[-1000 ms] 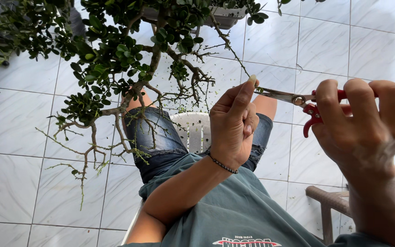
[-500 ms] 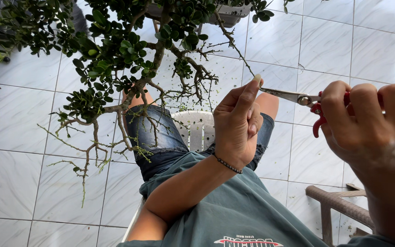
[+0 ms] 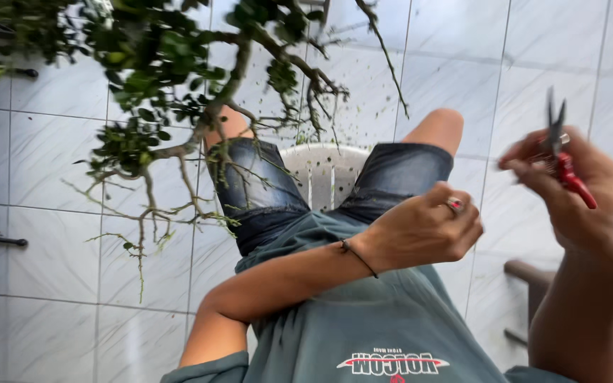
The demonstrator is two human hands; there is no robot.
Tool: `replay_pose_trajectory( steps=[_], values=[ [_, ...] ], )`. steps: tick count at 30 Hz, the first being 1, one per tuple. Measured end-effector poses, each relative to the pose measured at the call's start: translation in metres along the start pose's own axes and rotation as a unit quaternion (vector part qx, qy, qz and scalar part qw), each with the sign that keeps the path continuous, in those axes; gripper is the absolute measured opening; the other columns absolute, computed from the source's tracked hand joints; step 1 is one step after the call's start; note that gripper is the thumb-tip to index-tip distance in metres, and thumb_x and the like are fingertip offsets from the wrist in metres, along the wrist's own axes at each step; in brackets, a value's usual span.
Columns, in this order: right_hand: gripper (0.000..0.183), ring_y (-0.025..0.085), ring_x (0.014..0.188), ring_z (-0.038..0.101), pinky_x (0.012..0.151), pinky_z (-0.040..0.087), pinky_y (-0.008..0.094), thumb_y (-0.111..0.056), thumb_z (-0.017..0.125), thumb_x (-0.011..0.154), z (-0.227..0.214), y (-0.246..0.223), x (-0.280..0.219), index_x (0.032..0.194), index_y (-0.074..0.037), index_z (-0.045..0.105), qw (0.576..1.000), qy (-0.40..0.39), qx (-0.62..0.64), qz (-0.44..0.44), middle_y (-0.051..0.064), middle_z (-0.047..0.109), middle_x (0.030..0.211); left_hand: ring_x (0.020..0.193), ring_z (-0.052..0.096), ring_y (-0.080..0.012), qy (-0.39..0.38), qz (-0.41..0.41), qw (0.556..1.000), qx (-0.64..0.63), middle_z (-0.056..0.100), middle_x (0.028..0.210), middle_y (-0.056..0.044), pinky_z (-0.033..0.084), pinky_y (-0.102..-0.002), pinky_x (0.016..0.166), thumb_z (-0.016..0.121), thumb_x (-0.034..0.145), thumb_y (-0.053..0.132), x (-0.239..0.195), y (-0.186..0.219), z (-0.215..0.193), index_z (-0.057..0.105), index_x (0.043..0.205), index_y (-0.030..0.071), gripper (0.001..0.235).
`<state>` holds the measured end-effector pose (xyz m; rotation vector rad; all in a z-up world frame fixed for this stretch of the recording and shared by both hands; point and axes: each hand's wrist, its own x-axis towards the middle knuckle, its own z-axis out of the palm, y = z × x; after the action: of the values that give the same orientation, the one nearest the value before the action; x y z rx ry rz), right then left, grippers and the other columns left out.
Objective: The person sits on a chair and trims a small potted tree resting on their lap using red pruning shears. They carefully cut small branches and leaves from the plant, holding the branches with one hand while cutting with the other.
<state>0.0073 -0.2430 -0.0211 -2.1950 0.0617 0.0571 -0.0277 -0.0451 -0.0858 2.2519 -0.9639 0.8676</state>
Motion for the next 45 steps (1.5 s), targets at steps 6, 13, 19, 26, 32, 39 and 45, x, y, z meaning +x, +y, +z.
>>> replay_pose_trajectory(
  steps=[6, 13, 19, 26, 32, 39, 45],
  values=[
    [0.020, 0.013, 0.093, 0.069, 0.081, 0.058, 0.026, -0.011, 0.071, 0.092, 0.021, 0.002, -0.017, 0.103, -0.002, 0.057, 0.938, -0.314, 0.145, 0.004, 0.011, 0.077, 0.117, 0.083, 0.063, -0.0310, -0.260, 0.320, 0.911, 0.027, 0.074, 0.077, -0.010, 0.036, -0.049, 0.115, 0.063, 0.081, 0.001, -0.020, 0.008, 0.000, 0.080, 0.077, 0.015, 0.022],
    [0.022, 0.007, 0.073, 0.050, 0.068, 0.043, 0.022, -0.015, 0.083, 0.087, 0.055, -0.006, -0.018, 0.091, -0.010, 0.061, 0.912, -0.346, 0.219, -0.010, -0.004, 0.057, 0.077, 0.090, 0.053, -0.0333, -0.295, 0.256, 0.919, 0.060, 0.060, 0.078, -0.007, 0.046, -0.044, 0.092, 0.062, 0.082, 0.000, -0.033, -0.001, -0.007, 0.065, 0.075, 0.017, 0.018],
    [0.015, 0.010, 0.082, 0.061, 0.075, 0.050, 0.026, -0.013, 0.077, 0.088, 0.074, 0.006, -0.018, 0.100, -0.005, 0.070, 0.864, -0.424, 0.272, -0.010, 0.000, 0.070, 0.086, 0.072, 0.047, -0.0252, -0.249, 0.278, 0.928, 0.006, 0.060, 0.069, -0.005, 0.040, -0.039, 0.079, 0.059, 0.084, -0.002, -0.072, -0.007, -0.024, 0.067, 0.069, 0.012, 0.022],
    [0.029, 0.019, 0.058, 0.056, 0.059, 0.042, 0.034, -0.032, 0.083, 0.090, 0.097, -0.018, -0.008, 0.092, -0.009, 0.065, 0.935, -0.307, -0.024, -0.174, 0.003, 0.064, 0.068, 0.072, 0.061, -0.0271, -0.250, 0.227, 0.938, -0.074, 0.067, 0.067, -0.009, 0.043, -0.039, 0.076, 0.067, 0.090, 0.002, -0.095, -0.008, -0.033, 0.068, 0.080, 0.007, 0.012],
    [0.032, 0.037, 0.059, 0.061, 0.063, 0.046, 0.043, -0.043, 0.080, 0.090, 0.053, -0.059, 0.030, 0.101, -0.013, 0.075, 0.912, -0.288, -0.208, -0.206, 0.010, 0.075, 0.078, 0.067, 0.054, -0.0217, -0.239, 0.147, 0.957, -0.067, 0.057, 0.069, -0.002, 0.042, -0.035, 0.068, 0.058, 0.103, 0.004, -0.107, -0.027, -0.056, 0.063, 0.082, 0.012, 0.023],
    [0.027, 0.043, 0.063, 0.061, 0.060, 0.047, 0.050, -0.047, 0.077, 0.096, 0.056, -0.077, 0.045, 0.104, -0.021, 0.077, 0.876, -0.283, -0.330, -0.208, 0.011, 0.072, 0.077, 0.059, 0.046, -0.0201, -0.225, 0.118, 0.967, 0.006, 0.047, 0.062, -0.001, 0.039, -0.035, 0.062, 0.059, 0.102, -0.001, -0.131, -0.054, -0.054, 0.053, 0.069, 0.015, 0.037],
    [0.029, 0.031, 0.082, 0.072, 0.079, 0.052, 0.048, -0.010, 0.071, 0.086, 0.052, -0.079, 0.047, 0.114, -0.018, 0.075, 0.858, -0.223, -0.352, -0.302, -0.003, 0.078, 0.108, 0.057, 0.044, -0.0183, -0.230, 0.114, 0.966, 0.018, 0.048, 0.063, 0.000, 0.042, -0.033, 0.063, 0.061, 0.109, 0.010, -0.131, -0.057, -0.054, 0.054, 0.069, 0.014, 0.041]
  ],
)
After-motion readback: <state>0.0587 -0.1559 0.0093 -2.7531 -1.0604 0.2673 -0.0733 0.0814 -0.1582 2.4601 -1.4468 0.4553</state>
